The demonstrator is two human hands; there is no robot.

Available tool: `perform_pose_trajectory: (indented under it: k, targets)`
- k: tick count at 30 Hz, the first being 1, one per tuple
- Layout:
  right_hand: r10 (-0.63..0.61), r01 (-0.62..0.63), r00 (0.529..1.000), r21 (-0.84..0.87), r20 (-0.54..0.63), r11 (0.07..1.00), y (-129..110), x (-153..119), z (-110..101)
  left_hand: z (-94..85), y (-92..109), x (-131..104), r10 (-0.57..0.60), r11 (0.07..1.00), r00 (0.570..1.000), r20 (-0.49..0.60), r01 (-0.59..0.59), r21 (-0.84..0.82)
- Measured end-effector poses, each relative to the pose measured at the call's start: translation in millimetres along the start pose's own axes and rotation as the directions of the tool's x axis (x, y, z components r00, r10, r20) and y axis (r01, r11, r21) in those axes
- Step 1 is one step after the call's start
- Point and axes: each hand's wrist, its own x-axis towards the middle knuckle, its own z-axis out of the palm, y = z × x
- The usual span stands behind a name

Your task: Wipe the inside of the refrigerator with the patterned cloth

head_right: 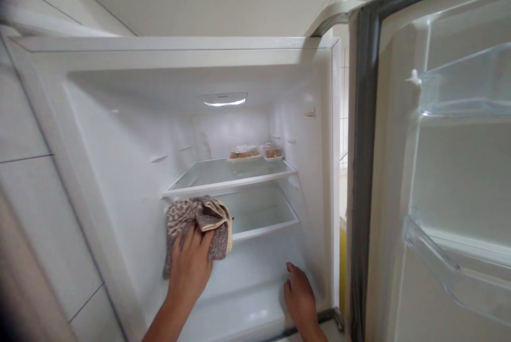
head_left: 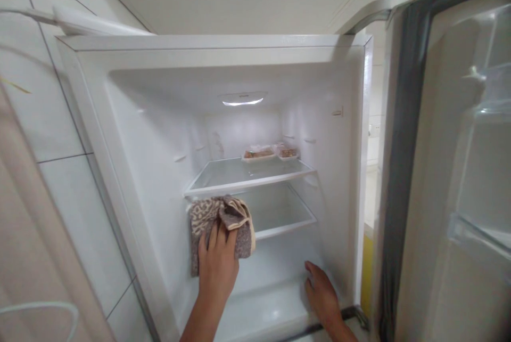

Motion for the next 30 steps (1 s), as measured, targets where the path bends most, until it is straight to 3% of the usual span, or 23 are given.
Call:
perform_pose_trajectory:
  k: [2, 4, 10, 16, 19, 23, 27, 30]
  targets:
    - [0.039, -0.039, 0.999, -0.009, 0.029, 0.999, -4.2, 4.7, -2.2, 15.0, -6.4, 2.1, 0.000, 0.993, 0.989, 0.149, -0.018, 0.117]
    - [0.087, -0.086, 0.995, -0.015, 0.050, 0.996, -9.6, 10.8, -5.0, 27.9, -10.5, 2.7, -0.006, 0.988, 0.979, 0.205, -0.026, 0.153]
    - [0.106, -0.106, 0.993, -0.004, 0.050, 0.994, -15.2, 13.8, -9.2, 38.6, -3.2, 8.4, -0.024, 0.990, 0.975, 0.222, -0.008, 0.143]
    - [0.096, -0.096, 0.995, 0.040, -0.004, 0.995, -13.7, 5.7, -5.1, 43.6, 34.4, 20.9, 0.017, 0.997, 0.972, 0.233, -0.035, 0.072]
    - [-0.010, 0.014, 0.989, 0.025, -0.148, 1.000, -16.6, 10.2, -7.1, 50.0, 60.0, 30.6, 0.061, 0.998, 0.961, 0.270, -0.063, -0.002]
    - [-0.200, 0.185, 0.926, -0.077, -0.321, 0.980, -37.1, 33.0, -18.7, 61.0, 95.7, 43.4, 0.153, 0.986, 0.945, 0.289, -0.126, -0.110]
    - [-0.315, 0.279, 0.901, -0.159, -0.299, 0.947, -62.5, 62.2, -26.0, 69.8, 116.1, 52.5, 0.232, 0.966, 0.925, 0.301, -0.183, -0.181]
    - [-0.370, 0.314, 0.890, -0.230, -0.266, 0.921, -68.0, 73.4, -24.0, 70.6, 110.3, 56.4, 0.263, 0.955, 0.909, 0.323, -0.197, -0.221]
